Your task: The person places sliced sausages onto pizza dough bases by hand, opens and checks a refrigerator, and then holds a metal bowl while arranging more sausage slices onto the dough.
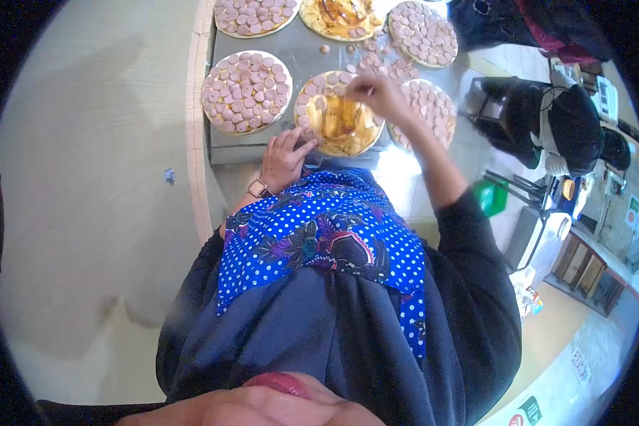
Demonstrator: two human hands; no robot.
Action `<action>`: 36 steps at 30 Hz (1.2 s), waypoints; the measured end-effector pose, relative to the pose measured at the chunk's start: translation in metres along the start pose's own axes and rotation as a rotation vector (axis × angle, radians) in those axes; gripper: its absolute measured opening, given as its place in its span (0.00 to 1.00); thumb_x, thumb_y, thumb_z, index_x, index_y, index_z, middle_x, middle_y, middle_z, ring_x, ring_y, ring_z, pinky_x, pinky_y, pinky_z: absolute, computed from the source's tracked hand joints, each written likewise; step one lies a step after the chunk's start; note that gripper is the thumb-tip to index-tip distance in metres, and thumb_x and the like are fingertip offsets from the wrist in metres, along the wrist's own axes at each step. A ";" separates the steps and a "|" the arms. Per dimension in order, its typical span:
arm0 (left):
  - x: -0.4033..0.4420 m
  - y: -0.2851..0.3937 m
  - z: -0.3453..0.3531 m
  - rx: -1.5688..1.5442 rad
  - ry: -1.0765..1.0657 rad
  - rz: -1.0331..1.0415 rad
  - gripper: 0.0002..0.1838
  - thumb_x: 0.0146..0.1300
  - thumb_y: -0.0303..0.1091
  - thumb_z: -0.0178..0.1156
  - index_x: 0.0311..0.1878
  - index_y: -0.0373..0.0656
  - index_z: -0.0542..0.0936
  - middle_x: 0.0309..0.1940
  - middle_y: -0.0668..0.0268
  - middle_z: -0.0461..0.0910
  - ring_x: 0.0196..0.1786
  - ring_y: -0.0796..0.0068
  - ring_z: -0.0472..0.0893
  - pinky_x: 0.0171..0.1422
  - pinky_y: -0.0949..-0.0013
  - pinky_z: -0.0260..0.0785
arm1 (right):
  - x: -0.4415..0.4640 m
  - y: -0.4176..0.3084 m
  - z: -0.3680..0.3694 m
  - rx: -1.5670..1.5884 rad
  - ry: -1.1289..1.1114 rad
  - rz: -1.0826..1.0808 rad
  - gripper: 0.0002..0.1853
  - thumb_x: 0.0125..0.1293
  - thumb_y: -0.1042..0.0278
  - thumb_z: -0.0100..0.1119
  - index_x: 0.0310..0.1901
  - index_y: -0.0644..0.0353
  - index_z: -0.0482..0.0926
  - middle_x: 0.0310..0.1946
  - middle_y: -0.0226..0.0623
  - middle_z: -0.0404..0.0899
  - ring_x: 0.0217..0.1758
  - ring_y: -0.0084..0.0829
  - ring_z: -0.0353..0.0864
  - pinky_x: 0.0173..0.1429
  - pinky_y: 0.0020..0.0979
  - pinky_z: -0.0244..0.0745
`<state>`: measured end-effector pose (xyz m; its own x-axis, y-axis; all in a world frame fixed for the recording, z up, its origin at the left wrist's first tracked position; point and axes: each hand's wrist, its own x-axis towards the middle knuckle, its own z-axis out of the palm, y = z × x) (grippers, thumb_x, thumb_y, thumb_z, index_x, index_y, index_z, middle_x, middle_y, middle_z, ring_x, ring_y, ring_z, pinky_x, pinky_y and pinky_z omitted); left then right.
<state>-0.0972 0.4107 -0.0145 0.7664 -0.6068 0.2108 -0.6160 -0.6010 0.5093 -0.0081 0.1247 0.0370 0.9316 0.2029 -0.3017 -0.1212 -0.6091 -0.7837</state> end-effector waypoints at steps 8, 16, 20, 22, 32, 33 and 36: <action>0.005 -0.002 -0.001 -0.054 0.020 0.024 0.20 0.57 0.28 0.60 0.54 0.54 0.85 0.61 0.63 0.73 0.60 0.62 0.74 0.59 0.58 0.65 | -0.077 0.003 0.097 -0.198 0.069 -0.230 0.06 0.55 0.72 0.66 0.35 0.60 0.82 0.32 0.40 0.78 0.40 0.45 0.80 0.46 0.41 0.76; 0.007 -0.003 0.001 -0.045 0.016 0.054 0.22 0.56 0.28 0.61 0.56 0.54 0.84 0.61 0.64 0.73 0.61 0.62 0.74 0.59 0.59 0.66 | -0.084 0.001 0.092 -0.264 0.150 -0.246 0.07 0.56 0.71 0.66 0.37 0.57 0.81 0.34 0.40 0.76 0.39 0.44 0.80 0.41 0.43 0.77; 0.007 -0.004 0.003 -0.048 -0.015 0.080 0.23 0.56 0.28 0.61 0.57 0.54 0.83 0.61 0.63 0.74 0.61 0.62 0.74 0.60 0.59 0.66 | -0.098 0.002 0.086 -0.250 0.189 -0.168 0.04 0.59 0.72 0.66 0.34 0.57 0.80 0.34 0.38 0.76 0.38 0.43 0.81 0.40 0.41 0.77; 0.008 -0.005 0.005 -0.050 -0.003 0.097 0.21 0.55 0.29 0.62 0.55 0.53 0.83 0.63 0.64 0.73 0.61 0.63 0.73 0.60 0.59 0.65 | -0.095 0.004 0.087 -0.326 0.188 -0.152 0.05 0.59 0.71 0.67 0.36 0.57 0.81 0.34 0.38 0.77 0.39 0.43 0.81 0.40 0.40 0.77; 0.009 0.001 0.002 -0.060 -0.019 0.110 0.22 0.54 0.28 0.62 0.55 0.51 0.82 0.63 0.64 0.73 0.63 0.63 0.72 0.62 0.59 0.64 | 0.019 0.044 0.004 -0.470 0.455 -0.185 0.07 0.64 0.64 0.63 0.41 0.53 0.83 0.41 0.32 0.80 0.41 0.40 0.83 0.43 0.38 0.78; 0.009 0.001 0.002 -0.059 -0.019 0.113 0.22 0.54 0.28 0.62 0.55 0.51 0.82 0.63 0.64 0.73 0.63 0.63 0.72 0.62 0.59 0.64 | 0.038 0.055 -0.003 -0.509 0.480 -0.255 0.08 0.64 0.62 0.63 0.41 0.52 0.83 0.41 0.31 0.80 0.42 0.40 0.83 0.45 0.39 0.79; 0.011 0.000 0.001 -0.059 -0.012 0.120 0.22 0.54 0.28 0.61 0.55 0.51 0.82 0.63 0.64 0.73 0.63 0.63 0.73 0.62 0.59 0.64 | 0.068 0.064 -0.010 -0.741 0.414 -0.302 0.09 0.65 0.61 0.62 0.44 0.51 0.83 0.42 0.29 0.81 0.44 0.39 0.83 0.47 0.40 0.78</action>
<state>-0.0894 0.4034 -0.0127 0.6855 -0.6788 0.2632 -0.6909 -0.4925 0.5293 0.0510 0.0923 -0.0282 0.9542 0.2291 0.1922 0.2672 -0.9418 -0.2041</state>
